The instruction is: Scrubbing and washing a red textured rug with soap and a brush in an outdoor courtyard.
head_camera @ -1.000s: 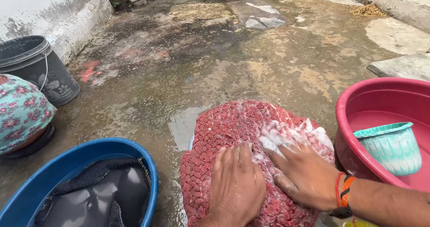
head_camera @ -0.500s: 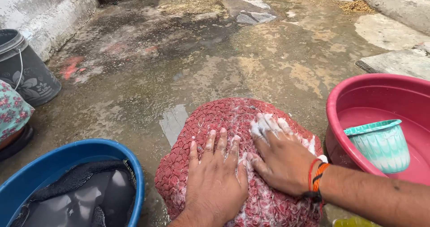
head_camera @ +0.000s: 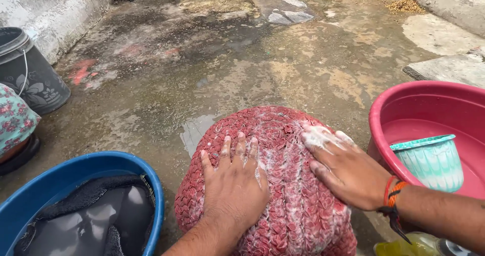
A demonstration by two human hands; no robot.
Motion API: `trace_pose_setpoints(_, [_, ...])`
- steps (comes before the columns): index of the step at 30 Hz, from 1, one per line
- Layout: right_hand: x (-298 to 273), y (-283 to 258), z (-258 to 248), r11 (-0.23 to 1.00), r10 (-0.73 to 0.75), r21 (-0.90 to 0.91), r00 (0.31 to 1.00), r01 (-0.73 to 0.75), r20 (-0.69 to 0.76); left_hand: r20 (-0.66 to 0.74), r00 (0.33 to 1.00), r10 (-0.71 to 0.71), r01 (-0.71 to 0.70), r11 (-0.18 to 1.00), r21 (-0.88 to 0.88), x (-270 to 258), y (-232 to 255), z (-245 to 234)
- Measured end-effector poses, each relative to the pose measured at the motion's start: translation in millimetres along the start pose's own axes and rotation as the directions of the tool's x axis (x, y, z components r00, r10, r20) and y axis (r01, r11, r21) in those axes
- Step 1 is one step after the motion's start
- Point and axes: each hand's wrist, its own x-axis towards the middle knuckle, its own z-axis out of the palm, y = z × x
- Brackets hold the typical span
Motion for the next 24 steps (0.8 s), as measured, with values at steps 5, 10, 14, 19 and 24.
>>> trace_pose_setpoints(5, [-51,-22,83,0.958,-0.022,-0.285,0.999,0.013,-0.026,0.032,0.999,-0.006,0.006,1.0,-0.005,0,6,-6])
trace_pose_setpoints(10, [-11,-9,13,0.997,-0.045,-0.065,0.992,0.038,-0.12,0.043,0.999,0.003,-0.003,1.0,-0.002,-3,3,-3])
trace_pose_setpoints(14, [-33,-25,66,0.975,0.074,-0.205,0.995,-0.087,-0.072,0.017,1.0,0.024,-0.024,1.0,-0.011,-1,3,-7])
trace_pose_setpoints(19, [19,-37,8,0.985,-0.116,-0.125,0.993,0.118,0.02,0.033,0.999,0.014,-0.012,0.999,-0.037,-4,4,-3])
trace_pose_setpoints(24, [-5,-71,47,0.945,-0.239,-0.244,0.969,0.217,-0.062,-0.059,0.998,0.038,-0.042,0.996,-0.078,-1,-2,2])
